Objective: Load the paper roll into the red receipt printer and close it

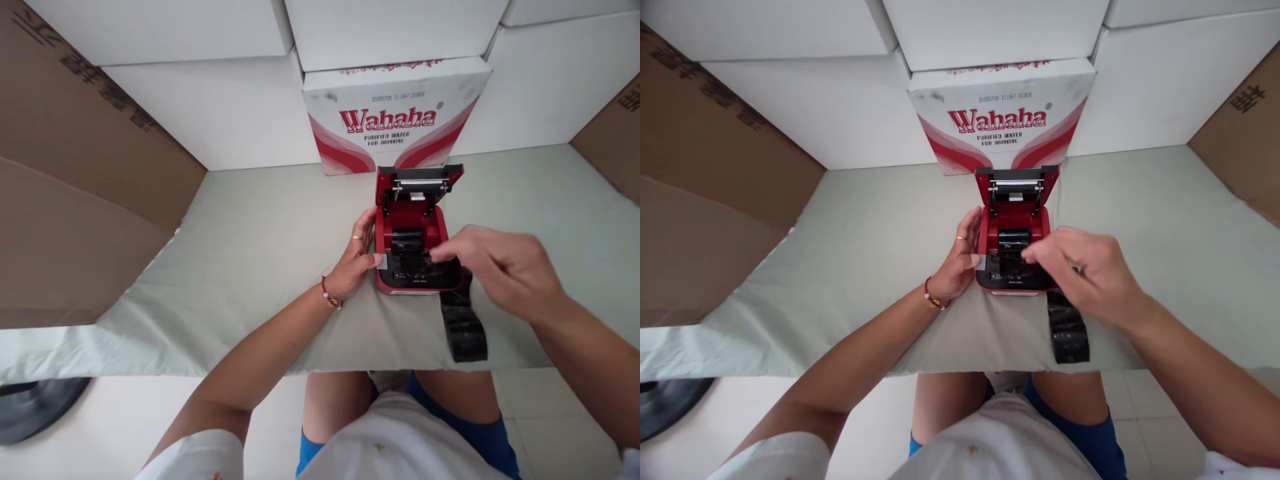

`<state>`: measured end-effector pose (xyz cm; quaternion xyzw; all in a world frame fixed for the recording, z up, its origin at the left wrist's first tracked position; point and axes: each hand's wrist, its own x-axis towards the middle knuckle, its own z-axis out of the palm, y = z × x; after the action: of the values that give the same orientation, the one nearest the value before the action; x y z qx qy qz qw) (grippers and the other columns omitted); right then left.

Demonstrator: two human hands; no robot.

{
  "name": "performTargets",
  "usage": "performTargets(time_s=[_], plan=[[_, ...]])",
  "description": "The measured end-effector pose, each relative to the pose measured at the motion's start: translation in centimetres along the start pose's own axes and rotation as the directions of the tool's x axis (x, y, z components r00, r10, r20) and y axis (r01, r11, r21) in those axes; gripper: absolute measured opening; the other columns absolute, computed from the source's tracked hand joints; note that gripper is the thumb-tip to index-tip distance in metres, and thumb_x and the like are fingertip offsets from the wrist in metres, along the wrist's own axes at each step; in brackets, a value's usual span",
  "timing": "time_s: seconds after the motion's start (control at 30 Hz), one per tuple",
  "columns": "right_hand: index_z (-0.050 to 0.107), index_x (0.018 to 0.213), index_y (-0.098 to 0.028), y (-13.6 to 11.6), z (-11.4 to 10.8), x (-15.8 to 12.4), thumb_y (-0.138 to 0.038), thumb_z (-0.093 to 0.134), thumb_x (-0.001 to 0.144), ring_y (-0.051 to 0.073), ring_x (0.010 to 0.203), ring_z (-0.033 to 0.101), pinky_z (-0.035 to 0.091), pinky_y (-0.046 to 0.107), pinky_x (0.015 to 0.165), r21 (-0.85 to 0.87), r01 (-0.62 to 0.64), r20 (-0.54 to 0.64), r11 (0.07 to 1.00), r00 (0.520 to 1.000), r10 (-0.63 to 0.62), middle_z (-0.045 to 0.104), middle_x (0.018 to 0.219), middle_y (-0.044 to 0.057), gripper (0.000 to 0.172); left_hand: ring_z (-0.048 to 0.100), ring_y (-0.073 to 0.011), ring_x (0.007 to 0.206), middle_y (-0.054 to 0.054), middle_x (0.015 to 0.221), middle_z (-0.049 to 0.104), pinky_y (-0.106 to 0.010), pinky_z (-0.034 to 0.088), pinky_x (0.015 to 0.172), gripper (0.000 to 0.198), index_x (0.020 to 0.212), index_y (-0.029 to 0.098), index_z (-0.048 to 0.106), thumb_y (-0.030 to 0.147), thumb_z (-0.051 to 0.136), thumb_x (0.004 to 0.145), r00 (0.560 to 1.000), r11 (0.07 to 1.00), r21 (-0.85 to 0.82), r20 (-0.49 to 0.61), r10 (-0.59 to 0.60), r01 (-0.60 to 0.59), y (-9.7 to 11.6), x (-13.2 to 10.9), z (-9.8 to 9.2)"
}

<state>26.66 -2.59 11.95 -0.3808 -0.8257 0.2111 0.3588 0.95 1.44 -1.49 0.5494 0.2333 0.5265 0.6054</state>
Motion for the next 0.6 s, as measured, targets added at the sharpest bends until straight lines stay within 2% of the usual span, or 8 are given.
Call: performTargets(time_s=[0.07, 0.1, 0.17, 0.27, 0.33, 0.43, 0.53, 0.6], plan=[[0.086, 0.106, -0.025, -0.1, -0.2, 2.2, -0.039, 0.057, 0.114, 0.019, 0.076, 0.078, 0.059, 0.033, 0.073, -0.120, -0.157, 0.076, 0.980, 0.983, 0.167, 0.087, 0.095, 0.002, 0.033, 0.037, -0.0337, 0.174, -0.006, 0.184, 0.043, -0.058, 0.031, 0.144, 0.081, 0.166, 0.038, 0.048, 0.063, 0.079, 0.095, 0.999, 0.999, -0.043, -0.045, -0.024, 0.023, 0.1, 0.1, 0.3], [0.086, 0.107, -0.025, 0.1, 0.0, 3.3, -0.037, 0.059, 0.112, 0.020, 0.076, 0.078, 0.058, 0.034, 0.072, -0.232, -0.160, 0.133, 0.960, 0.972, 0.194, 0.087, 0.096, 0.003, 0.031, 0.042, -0.0330, 0.171, -0.007, 0.182, 0.046, -0.058, 0.034, 0.143, 0.075, 0.164, 0.036, 0.050, 0.062, 0.076, 0.098, 0.997, 0.998, -0.052, -0.069, -0.041, 0.038, 0.1, 0.1, 0.5], [0.087, 0.106, -0.025, 0.6, 1.0, 5.2, -0.028, 0.060, 0.106, 0.023, 0.080, 0.078, 0.055, 0.036, 0.072, -0.468, -0.070, 0.261, 0.881, 0.941, 0.213, 0.087, 0.101, 0.006, 0.026, 0.046, -0.0308, 0.168, -0.007, 0.178, 0.051, -0.056, 0.036, 0.142, 0.067, 0.162, 0.036, 0.052, 0.060, 0.073, 0.102, 0.993, 0.998, -0.040, -0.100, -0.061, 0.057, 0.2, 0.2, 0.8], [0.084, 0.096, -0.025, 1.6, 3.0, 7.2, -0.018, 0.069, 0.095, 0.026, 0.075, 0.076, 0.051, 0.036, 0.067, -0.684, 0.018, 0.349, 0.730, 0.886, 0.305, 0.087, 0.097, 0.009, 0.017, 0.047, -0.0289, 0.167, -0.006, 0.177, 0.052, -0.054, 0.036, 0.141, 0.066, 0.162, 0.037, 0.051, 0.057, 0.072, 0.104, 0.994, 0.999, 0.020, -0.103, -0.044, 0.047, 0.1, 0.2, 0.9], [0.081, 0.088, -0.024, 2.2, 4.0, 8.0, -0.016, 0.076, 0.088, 0.027, 0.071, 0.075, 0.050, 0.037, 0.063, -0.727, 0.028, 0.370, 0.686, 0.858, 0.356, 0.085, 0.089, 0.011, 0.009, 0.048, -0.0294, 0.166, -0.007, 0.177, 0.052, -0.053, 0.038, 0.140, 0.064, 0.163, 0.036, 0.049, 0.058, 0.070, 0.106, 0.995, 0.997, 0.076, -0.095, -0.023, 0.031, 0.0, 0.2, 0.8], [0.077, 0.079, -0.023, 2.7, 4.6, 8.6, -0.019, 0.081, 0.084, 0.029, 0.068, 0.074, 0.050, 0.039, 0.062, -0.732, 0.039, 0.385, 0.680, 0.847, 0.366, 0.082, 0.084, 0.013, 0.007, 0.048, -0.0304, 0.166, -0.009, 0.178, 0.048, -0.053, 0.036, 0.140, 0.063, 0.164, 0.035, 0.050, 0.060, 0.065, 0.108, 0.995, 0.985, 0.171, -0.102, 0.004, 0.014, 0.0, 0.2, 0.6], [0.077, 0.088, -0.023, 2.0, 3.9, 8.2, -0.023, 0.078, 0.086, 0.026, 0.066, 0.073, 0.046, 0.037, 0.058, -0.738, 0.070, 0.383, 0.671, 0.862, 0.332, 0.083, 0.091, 0.012, 0.002, 0.046, -0.0316, 0.167, -0.010, 0.176, 0.048, -0.054, 0.032, 0.143, 0.066, 0.163, 0.033, 0.052, 0.064, 0.066, 0.107, 0.992, 0.979, 0.202, -0.126, 0.010, 0.016, 0.2, 0.2, 0.6], [0.076, 0.099, -0.023, 0.7, 2.6, 7.2, -0.028, 0.075, 0.089, 0.024, 0.064, 0.071, 0.042, 0.035, 0.054, -0.727, 0.090, 0.359, 0.681, 0.895, 0.265, 0.083, 0.095, 0.011, 0.011, 0.045, -0.0324, 0.167, -0.011, 0.175, 0.049, -0.055, 0.031, 0.144, 0.067, 0.163, 0.033, 0.053, 0.064, 0.068, 0.106, 0.991, 0.981, 0.193, -0.130, 0.003, 0.023, 0.3, 0.2, 0.7]])
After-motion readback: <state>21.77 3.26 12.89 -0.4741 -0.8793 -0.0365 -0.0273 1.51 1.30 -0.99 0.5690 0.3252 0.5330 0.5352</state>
